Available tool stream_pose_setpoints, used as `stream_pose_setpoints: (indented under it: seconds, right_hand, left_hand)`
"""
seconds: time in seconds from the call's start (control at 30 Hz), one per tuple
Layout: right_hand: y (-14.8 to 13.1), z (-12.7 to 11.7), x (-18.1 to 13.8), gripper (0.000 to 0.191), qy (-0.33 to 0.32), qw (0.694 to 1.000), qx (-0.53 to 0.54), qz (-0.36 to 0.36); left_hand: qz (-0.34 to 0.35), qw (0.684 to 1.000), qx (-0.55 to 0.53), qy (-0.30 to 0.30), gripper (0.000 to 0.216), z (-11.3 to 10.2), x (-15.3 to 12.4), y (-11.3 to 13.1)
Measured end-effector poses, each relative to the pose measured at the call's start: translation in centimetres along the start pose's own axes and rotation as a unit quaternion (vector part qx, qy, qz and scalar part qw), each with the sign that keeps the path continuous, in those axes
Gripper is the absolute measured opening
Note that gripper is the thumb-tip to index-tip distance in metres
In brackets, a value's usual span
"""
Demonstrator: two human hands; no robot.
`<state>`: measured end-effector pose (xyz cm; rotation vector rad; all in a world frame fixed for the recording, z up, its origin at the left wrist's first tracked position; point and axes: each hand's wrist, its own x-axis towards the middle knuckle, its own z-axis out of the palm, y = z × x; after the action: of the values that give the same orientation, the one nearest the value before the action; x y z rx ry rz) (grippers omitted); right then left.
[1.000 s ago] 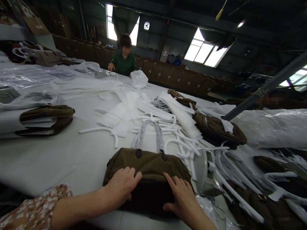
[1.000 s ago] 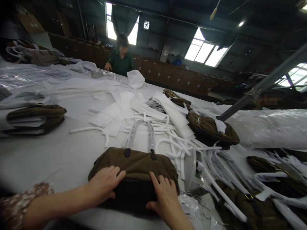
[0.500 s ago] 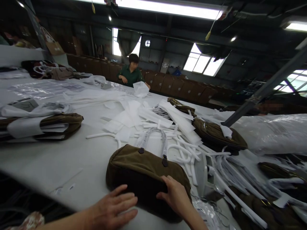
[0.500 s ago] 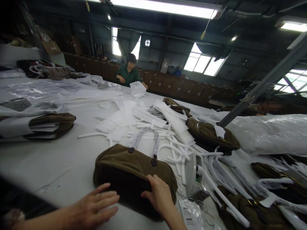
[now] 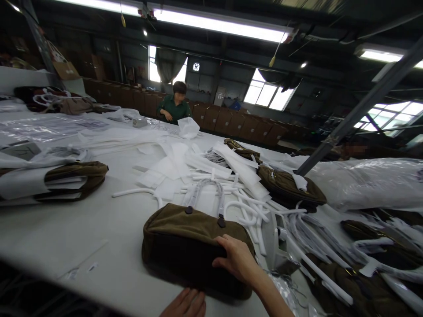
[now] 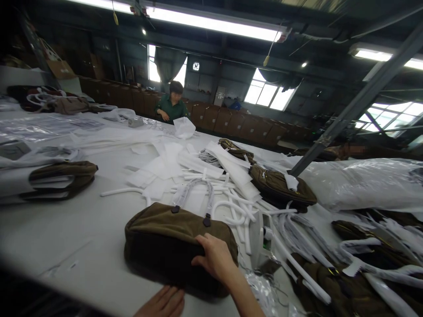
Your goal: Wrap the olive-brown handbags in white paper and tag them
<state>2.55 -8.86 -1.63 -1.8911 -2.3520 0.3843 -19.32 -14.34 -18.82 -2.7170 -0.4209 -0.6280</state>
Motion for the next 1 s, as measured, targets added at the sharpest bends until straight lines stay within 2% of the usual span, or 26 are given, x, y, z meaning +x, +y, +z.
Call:
stream_pose_setpoints:
  seconds: [0.13,0.2,0.3,0.4,0.47,0.53,0.6,0.67,0.7,0.77,0.87,0.93,0.97,1.0]
  right_hand:
    - [-1.1,-2.4,0.3,0.032,-0.022,0.999,-0.016,-0.026]
    - [-1.6,-2.7,0.6,0.033,-0.034,0.998,-0.013,-0.044]
    - [-1.2,-0.5,0.7,0.036,-0.045,0.998,0.022,-0.038]
    - [0.3,2.8,0.7,0.042,-0.039,0.998,0.048,0.003]
    - [1.1,4.0,0.6,0.051,-0.032,0.998,0.05,0.008]
    - [1.3,4.0,0.5,0.069,-0.038,0.998,0.044,-0.003]
    - [1.0,3.2,0.2,0.089,-0.054,0.998,0.021,0.0]
    - [0.5,2.4,-0.4,0.101,-0.065,0.997,-0.018,0.023]
    - [0.3,2.3,-0.8,0.101,-0.062,0.997,-0.04,0.037]
    - [0.1,2.6,-1.6,0.088,-0.035,0.995,-0.074,0.057]
    - [0.7,4.6,-2.9,0.046,0.041,0.993,-0.103,0.04]
    - [1.7,6.7,-3.7,0.019,0.102,0.987,-0.123,-0.016]
    - [2.2,7.8,-4.0,0.011,0.134,0.98,-0.136,-0.053]
    - [2.8,8.9,-4.3,0.013,0.167,0.971,-0.148,-0.089]
  left_hand:
    - [0.011,0.999,-0.012,0.036,0.024,0.7,-0.1,0.1]
    - [0.02,0.999,-0.027,0.036,0.024,0.7,-0.1,0.1]
    - [0.025,0.998,-0.055,0.001,0.028,-0.4,0.1,-0.1]
    - [0.024,0.993,-0.11,-0.016,0.028,-3.3,0.8,-1.4]
    - [-0.014,0.987,-0.163,-0.007,0.032,-5.9,1.8,-3.9]
    - [-0.128,0.978,-0.163,0.0,0.047,-8.2,3.0,-7.6]
    - [-0.224,0.966,-0.104,-0.074,0.082,-9.9,4.1,-11.6]
    - [-0.21,0.956,-0.093,-0.184,0.088,-10.6,4.9,-14.8]
    - [-0.191,0.95,-0.097,-0.229,0.086,-10.7,5.0,-15.8]
    - [-0.154,0.942,-0.109,-0.277,0.077,-10.3,4.7,-16.6]
    - [-0.137,0.948,-0.095,-0.27,0.054,-8.7,3.3,-15.8]
    - [-0.135,0.951,-0.073,-0.267,0.025,-7.4,1.9,-14.7]
    - [-0.133,0.952,-0.064,-0.269,0.016,-6.7,1.2,-14.1]
    - [-0.131,0.951,-0.058,-0.273,0.016,-6.0,0.6,-13.5]
